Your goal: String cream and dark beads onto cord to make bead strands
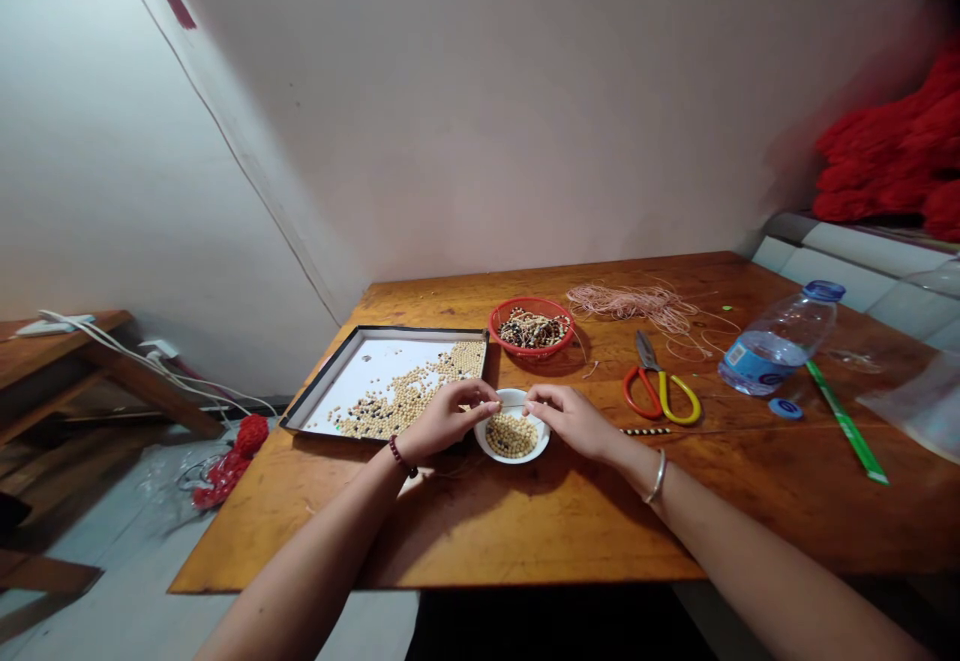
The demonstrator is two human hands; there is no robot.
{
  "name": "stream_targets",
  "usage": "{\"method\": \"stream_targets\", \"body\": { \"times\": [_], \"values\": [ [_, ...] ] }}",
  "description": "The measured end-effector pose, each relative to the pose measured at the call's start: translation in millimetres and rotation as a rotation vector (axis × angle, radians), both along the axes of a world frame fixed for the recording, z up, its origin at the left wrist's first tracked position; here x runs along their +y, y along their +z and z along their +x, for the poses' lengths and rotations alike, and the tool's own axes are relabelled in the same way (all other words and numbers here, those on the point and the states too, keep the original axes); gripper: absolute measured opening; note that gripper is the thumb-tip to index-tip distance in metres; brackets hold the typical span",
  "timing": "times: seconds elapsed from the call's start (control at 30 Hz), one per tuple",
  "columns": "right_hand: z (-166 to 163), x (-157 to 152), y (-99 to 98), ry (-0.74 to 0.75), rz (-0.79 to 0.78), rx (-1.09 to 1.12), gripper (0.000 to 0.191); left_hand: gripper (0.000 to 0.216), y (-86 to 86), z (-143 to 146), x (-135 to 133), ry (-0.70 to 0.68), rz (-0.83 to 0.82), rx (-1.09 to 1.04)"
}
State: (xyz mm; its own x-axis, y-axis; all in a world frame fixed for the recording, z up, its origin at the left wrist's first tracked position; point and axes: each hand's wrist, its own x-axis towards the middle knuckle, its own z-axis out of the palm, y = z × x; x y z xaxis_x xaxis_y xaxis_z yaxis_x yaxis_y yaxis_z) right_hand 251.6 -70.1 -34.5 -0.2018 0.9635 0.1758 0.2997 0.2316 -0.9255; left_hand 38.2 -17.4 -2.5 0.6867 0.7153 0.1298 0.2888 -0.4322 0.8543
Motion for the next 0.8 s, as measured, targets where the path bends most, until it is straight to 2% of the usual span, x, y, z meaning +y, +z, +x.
{"method": "stream_targets", "body": {
  "times": [0.33, 0.8],
  "values": [
    [-1.9, -2.7, 13.5, 0.055, -0.291, 0.307, 0.027, 0.03, 0.0, 0.8, 1.1, 0.06, -0.136, -0.129],
    [-3.2, -1.8, 6.6, 0.063, -0.133, 0.223, 0.028, 0.03, -0.1, 2.0, 0.2, 0.011, -0.111, -0.098]
  ]
}}
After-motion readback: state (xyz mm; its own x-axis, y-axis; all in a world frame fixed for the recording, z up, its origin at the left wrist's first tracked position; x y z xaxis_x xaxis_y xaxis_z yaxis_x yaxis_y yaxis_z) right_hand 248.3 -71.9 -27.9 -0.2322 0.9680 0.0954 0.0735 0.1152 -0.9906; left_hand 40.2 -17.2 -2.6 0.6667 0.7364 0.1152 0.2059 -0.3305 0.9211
